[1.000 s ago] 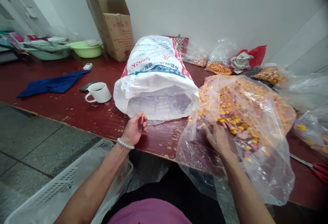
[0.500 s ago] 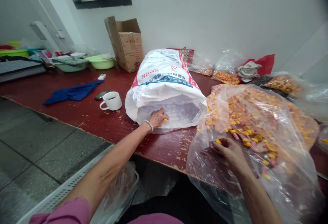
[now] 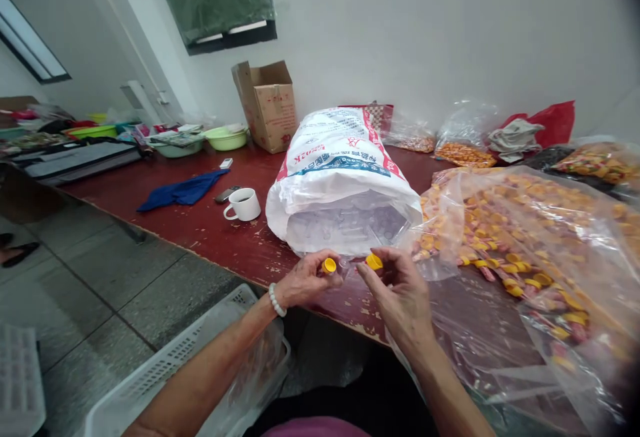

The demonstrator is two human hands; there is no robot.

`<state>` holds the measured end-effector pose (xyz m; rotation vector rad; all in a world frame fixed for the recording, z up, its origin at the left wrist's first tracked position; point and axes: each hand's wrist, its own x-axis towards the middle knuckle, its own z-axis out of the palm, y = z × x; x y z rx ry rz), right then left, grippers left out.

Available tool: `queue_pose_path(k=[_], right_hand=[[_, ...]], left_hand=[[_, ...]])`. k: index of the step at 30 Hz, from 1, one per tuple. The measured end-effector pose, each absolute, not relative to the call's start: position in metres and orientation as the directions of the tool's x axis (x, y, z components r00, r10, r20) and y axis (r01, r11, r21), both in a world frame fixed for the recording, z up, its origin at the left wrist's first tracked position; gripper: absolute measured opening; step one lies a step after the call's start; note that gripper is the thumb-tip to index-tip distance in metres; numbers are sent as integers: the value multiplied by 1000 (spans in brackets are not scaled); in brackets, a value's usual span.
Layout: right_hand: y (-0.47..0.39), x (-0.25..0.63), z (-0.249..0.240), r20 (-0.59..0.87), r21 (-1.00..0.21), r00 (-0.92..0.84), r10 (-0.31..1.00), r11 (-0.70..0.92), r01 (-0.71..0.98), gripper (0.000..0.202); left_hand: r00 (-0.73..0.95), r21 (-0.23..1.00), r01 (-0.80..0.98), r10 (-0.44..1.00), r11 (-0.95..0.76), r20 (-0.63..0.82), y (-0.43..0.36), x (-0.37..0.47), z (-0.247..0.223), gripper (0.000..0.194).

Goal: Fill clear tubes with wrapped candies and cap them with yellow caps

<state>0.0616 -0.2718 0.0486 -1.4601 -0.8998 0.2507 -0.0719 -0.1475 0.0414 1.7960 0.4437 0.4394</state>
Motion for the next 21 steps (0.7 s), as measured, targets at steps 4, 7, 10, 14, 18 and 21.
queue_pose_path(k=[4, 7, 10, 14, 18, 21], right_hand=[[-258, 54, 44, 366, -908, 577, 730, 146, 391, 34], [-262, 56, 47, 300, -953, 572, 763, 207, 223, 35], [-273, 53, 54, 233, -966, 608, 759, 254, 53, 37], [-292, 31, 59, 230, -969, 558, 797, 244, 50, 33], [-303, 12, 39, 276, -958, 632, 725, 260, 120, 34], [-292, 19, 17, 322, -924, 692, 647, 373, 80, 41]], left_hand=[[872, 999, 23, 490, -38, -1, -170, -87, 46, 25], [879, 991, -14, 474, 136, -52, -180, -94, 45, 29], [872, 942, -81, 482, 325, -91, -185, -98, 44, 43], [814, 790, -262, 567, 555, -128, -186, -100, 46, 42], [750, 671, -384, 638, 634, -173, -192, -101, 42, 32], [752, 650, -395, 634, 649, -177, -200, -100, 29, 33]])
